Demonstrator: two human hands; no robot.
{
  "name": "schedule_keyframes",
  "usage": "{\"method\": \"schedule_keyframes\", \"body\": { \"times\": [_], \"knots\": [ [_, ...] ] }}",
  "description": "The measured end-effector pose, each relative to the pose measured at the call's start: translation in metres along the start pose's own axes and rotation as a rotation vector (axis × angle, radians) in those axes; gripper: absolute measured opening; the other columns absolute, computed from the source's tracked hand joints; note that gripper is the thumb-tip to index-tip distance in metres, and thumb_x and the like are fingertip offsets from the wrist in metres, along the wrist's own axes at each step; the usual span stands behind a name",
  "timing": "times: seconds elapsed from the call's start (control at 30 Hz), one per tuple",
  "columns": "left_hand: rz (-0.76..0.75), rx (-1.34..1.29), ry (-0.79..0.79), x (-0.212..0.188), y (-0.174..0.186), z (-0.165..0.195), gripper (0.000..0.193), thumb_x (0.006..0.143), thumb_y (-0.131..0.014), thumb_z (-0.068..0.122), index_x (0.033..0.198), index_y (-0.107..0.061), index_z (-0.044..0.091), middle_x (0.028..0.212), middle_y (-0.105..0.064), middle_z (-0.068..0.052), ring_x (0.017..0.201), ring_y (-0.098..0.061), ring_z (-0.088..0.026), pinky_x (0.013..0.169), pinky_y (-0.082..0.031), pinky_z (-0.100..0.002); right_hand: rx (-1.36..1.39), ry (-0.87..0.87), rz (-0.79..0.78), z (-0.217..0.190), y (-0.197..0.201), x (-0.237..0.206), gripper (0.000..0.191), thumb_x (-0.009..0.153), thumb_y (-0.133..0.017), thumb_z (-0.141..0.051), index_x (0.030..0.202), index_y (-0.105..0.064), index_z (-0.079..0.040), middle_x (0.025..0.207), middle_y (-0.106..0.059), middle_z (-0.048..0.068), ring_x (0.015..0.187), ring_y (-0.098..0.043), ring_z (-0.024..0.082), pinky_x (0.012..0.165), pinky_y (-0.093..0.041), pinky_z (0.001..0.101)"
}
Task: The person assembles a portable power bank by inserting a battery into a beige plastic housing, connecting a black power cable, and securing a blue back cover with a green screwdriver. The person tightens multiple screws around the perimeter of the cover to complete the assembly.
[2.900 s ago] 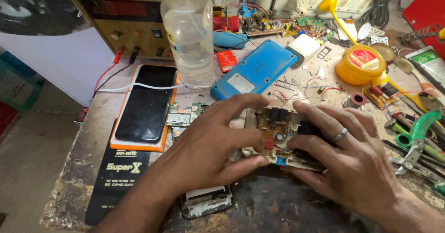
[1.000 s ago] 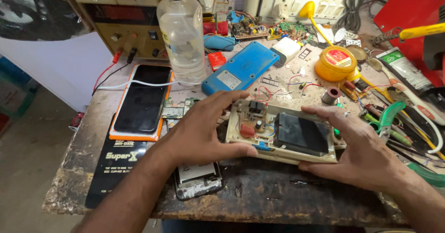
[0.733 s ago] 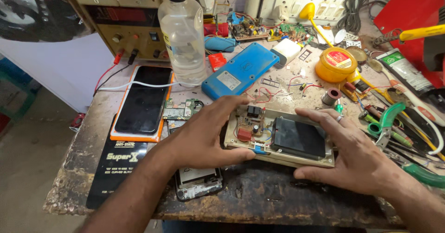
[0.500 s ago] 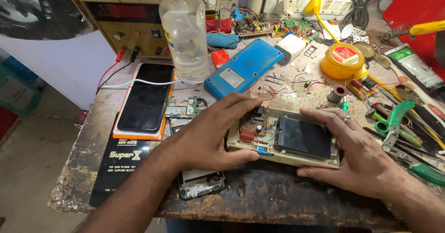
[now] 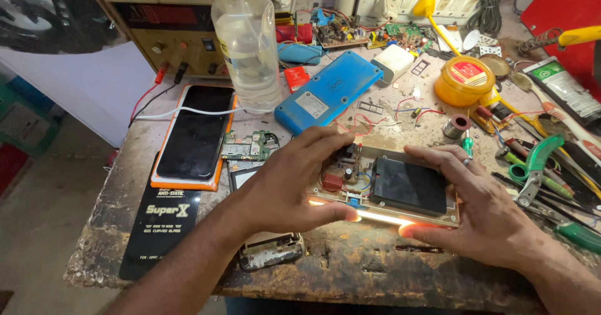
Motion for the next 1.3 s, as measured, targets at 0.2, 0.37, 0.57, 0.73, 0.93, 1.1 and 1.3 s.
{"method": "schedule_keyframes", "body": {
  "times": [0.2, 0.37, 0.57, 0.73, 0.93, 1.1, 1.3],
  "knots": [
    [0.023, -0.013, 0.011, 0.002, -0.003, 0.001, 0.098, 0.075, -0.088, 0.050, 0.149, -0.048, -0.001, 0.141, -0.056, -0.019, 0.133, -0.058, -0.034, 0.112, -0.048, -0.042, 0.015, -0.026, -0.013, 0.001, -0.001, 0.001, 0.103, 0.062, -0.094, -0.043, 0.150, -0.049, -0.014, 0.133, -0.059, 0.011, 0.127, -0.059, 0.028, 0.102, -0.049, 0.0402],
    [0.036, -0.168, 0.099, 0.003, -0.008, 0.007, 0.106, 0.069, -0.086, 0.058, 0.147, -0.047, -0.001, 0.138, -0.051, -0.019, 0.123, -0.062, -0.031, 0.096, -0.055, -0.037, -0.034, 0.010, 0.013, 0.002, -0.001, 0.001, 0.105, 0.060, -0.094, -0.044, 0.150, -0.049, -0.013, 0.136, -0.059, 0.011, 0.128, -0.057, 0.030, 0.103, -0.045, 0.0426],
    [0.059, 0.004, 0.105, 0.005, -0.010, 0.011, 0.096, 0.072, -0.090, 0.050, 0.142, -0.050, -0.002, 0.135, -0.054, -0.019, 0.125, -0.060, -0.033, 0.099, -0.055, -0.039, -0.032, 0.006, 0.010, 0.002, 0.000, 0.000, 0.104, 0.060, -0.093, -0.045, 0.150, -0.050, -0.014, 0.136, -0.060, 0.011, 0.127, -0.056, 0.030, 0.104, -0.044, 0.0426],
    [0.058, -0.059, 0.070, 0.004, -0.005, 0.010, 0.091, 0.075, -0.089, 0.045, 0.145, -0.051, 0.002, 0.137, -0.055, -0.017, 0.128, -0.060, -0.032, 0.102, -0.055, -0.038, -0.090, -0.032, -0.001, 0.000, 0.002, 0.001, 0.104, 0.059, -0.094, -0.045, 0.149, -0.052, -0.015, 0.134, -0.060, 0.012, 0.126, -0.055, 0.031, 0.105, -0.043, 0.0432],
    [0.061, -0.031, 0.045, 0.004, -0.005, 0.010, 0.091, 0.074, -0.090, 0.044, 0.144, -0.050, 0.001, 0.136, -0.055, -0.018, 0.128, -0.059, -0.034, 0.105, -0.051, -0.040, -0.090, -0.008, 0.005, -0.002, 0.003, 0.001, 0.103, 0.060, -0.093, -0.046, 0.149, -0.051, -0.015, 0.134, -0.060, 0.012, 0.125, -0.055, 0.031, 0.104, -0.043, 0.0431],
    [0.052, -0.054, 0.029, 0.001, -0.002, 0.010, 0.093, 0.077, -0.088, 0.042, 0.150, -0.047, 0.001, 0.141, -0.055, -0.019, 0.133, -0.058, -0.034, 0.111, -0.049, -0.040, -0.088, -0.098, -0.030, 0.000, 0.003, 0.001, 0.106, 0.057, -0.093, -0.047, 0.150, -0.051, -0.018, 0.133, -0.061, 0.010, 0.123, -0.056, 0.030, 0.102, -0.046, 0.0419],
    [-0.009, -0.076, -0.016, -0.001, 0.003, 0.005, 0.095, 0.083, -0.086, 0.043, 0.155, -0.043, -0.002, 0.147, -0.053, -0.021, 0.140, -0.054, -0.036, 0.117, -0.045, -0.042, -0.112, -0.055, -0.009, 0.000, 0.003, 0.000, 0.106, 0.058, -0.093, -0.047, 0.151, -0.051, -0.017, 0.134, -0.059, 0.011, 0.125, -0.055, 0.031, 0.103, -0.044, 0.0433]
  ]
}}
Point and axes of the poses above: each hand's wrist, its own x-axis towards the middle knuckle, its own y-axis out of the back of the hand, z = x × y, the point moved 2 cm from there along x, towards the middle knuckle
